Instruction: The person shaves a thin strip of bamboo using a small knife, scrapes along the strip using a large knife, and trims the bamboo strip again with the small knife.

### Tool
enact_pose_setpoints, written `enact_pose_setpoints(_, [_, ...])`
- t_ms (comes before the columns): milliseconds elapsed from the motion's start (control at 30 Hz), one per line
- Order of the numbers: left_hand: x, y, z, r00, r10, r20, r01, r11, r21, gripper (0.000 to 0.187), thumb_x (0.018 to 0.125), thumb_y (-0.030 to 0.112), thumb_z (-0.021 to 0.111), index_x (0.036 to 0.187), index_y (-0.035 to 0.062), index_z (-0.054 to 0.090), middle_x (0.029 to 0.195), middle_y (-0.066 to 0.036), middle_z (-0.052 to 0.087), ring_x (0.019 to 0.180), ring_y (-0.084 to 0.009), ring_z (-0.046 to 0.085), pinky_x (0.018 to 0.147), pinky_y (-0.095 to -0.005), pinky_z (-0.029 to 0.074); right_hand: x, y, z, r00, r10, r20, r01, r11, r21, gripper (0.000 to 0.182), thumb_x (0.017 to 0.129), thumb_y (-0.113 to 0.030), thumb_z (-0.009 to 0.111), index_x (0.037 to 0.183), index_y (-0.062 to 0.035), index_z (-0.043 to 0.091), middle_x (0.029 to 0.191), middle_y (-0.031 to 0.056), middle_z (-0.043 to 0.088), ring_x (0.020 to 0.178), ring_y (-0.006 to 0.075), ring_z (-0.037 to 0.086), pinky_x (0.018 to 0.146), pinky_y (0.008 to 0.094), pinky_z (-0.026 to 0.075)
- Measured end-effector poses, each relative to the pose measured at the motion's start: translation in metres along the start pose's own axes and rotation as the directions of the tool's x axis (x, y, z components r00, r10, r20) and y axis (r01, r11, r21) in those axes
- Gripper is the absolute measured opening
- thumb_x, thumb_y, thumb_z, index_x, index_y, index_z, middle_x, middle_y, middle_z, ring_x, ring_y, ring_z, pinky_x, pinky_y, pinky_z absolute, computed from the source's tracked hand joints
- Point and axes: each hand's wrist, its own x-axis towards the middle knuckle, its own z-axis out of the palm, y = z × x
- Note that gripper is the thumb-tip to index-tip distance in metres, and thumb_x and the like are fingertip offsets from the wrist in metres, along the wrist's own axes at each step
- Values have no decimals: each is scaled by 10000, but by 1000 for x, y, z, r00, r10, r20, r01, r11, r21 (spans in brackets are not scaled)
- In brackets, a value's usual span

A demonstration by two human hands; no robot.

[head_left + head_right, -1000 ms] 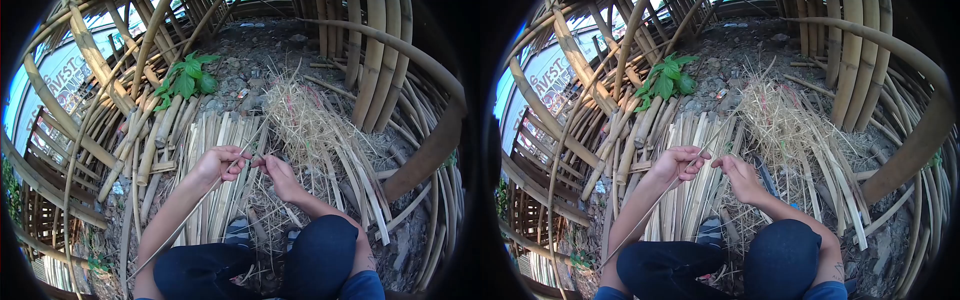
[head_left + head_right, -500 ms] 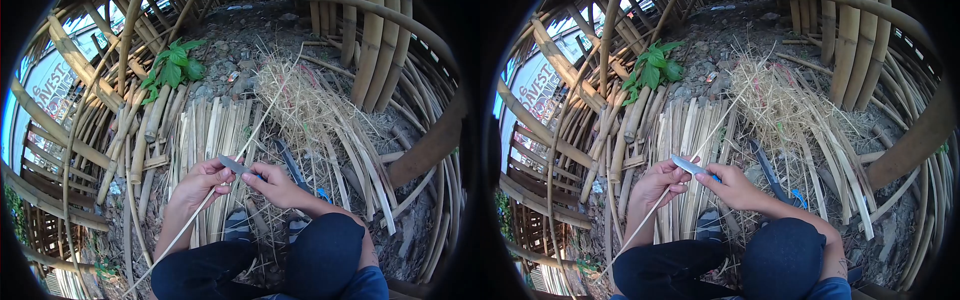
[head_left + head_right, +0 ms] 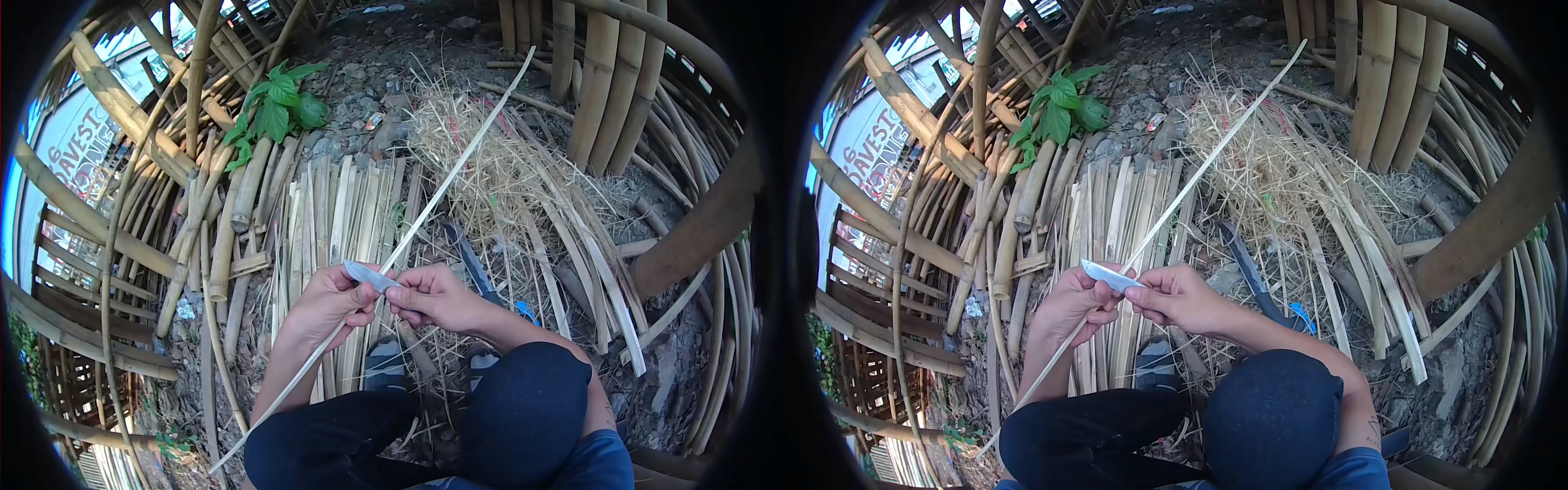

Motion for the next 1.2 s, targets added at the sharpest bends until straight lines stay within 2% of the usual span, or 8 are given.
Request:
enact_pose_setpoints(67, [-3,3,6,999,-4,-52,13,985,171,391,855,166,664,1147,-63,543,1003,-135,623,606,-76,502,435,-182,356,0,-1,2,1000,-17,-19,17,1000,-2,293,959,-265,547,797,-25,595,580,-32,513,473,23,414,439,183,290])
enact_pose_setpoints(200, [-7,6,24,988,31,-148,-7,987,161,374,928,207,576,1157,-84,525,932,-115,594,553,-63,452,407,-169,329,-2,-8,1,996,8,-84,2,993,114,276,962,-246,542,810,-21,596,574,-35,492,479,25,399,442,183,288])
enact_pose_setpoints(367, [-11,8,17,996,-17,-84,24,996,90,272,875,-10,461,1118,-117,522,868,-132,557,534,-78,430,393,-174,321,-1,-8,0,989,47,-138,-35,995,91,285,966,-259,532,817,-23,589,578,-37,485,483,27,400,441,184,287])
enact_pose_setpoints(633, [-11,5,28,983,66,-173,-26,975,222,279,804,-49,490,1073,-105,540,833,-111,575,549,-78,447,397,-183,319,1,-7,5,994,110,25,-111,993,32,315,967,-291,524,801,-29,579,567,-30,486,457,28,390,412,198,274])
enact_pose_setpoints(833, [-13,4,27,970,75,-232,10,938,345,273,810,-70,529,1081,-68,561,868,-95,591,568,-63,444,418,-171,316,3,1,-13,961,211,-178,-199,977,79,313,960,-307,537,811,-33,572,550,-24,472,431,31,345,401,188,245])
enact_pose_setpoints(967, [-13,1,24,976,49,-214,40,919,392,245,821,-81,548,1062,-47,576,897,-75,580,584,-50,451,438,-170,320,-1,-4,-7,969,231,-92,-226,972,63,318,961,-306,534,792,-38,563,547,-31,458,426,32,340,397,187,244])
enact_pose_setpoints(1100, [-18,2,29,970,84,-228,17,913,407,245,823,-76,552,1066,-56,577,885,-95,604,571,-55,429,429,-171,314,-5,-13,-25,930,254,-266,-222,964,143,329,954,-318,544,777,-42,564,548,-32,460,420,27,339,383,183,226])
enact_pose_setpoints(1200, [-16,1,27,967,85,-239,26,904,427,231,825,-67,559,1054,-49,582,889,-91,606,570,-51,425,431,-172,311,-6,-9,-10,942,304,-141,-291,951,109,323,952,-316,549,777,-45,560,541,-34,450,407,25,314,378,184,218])
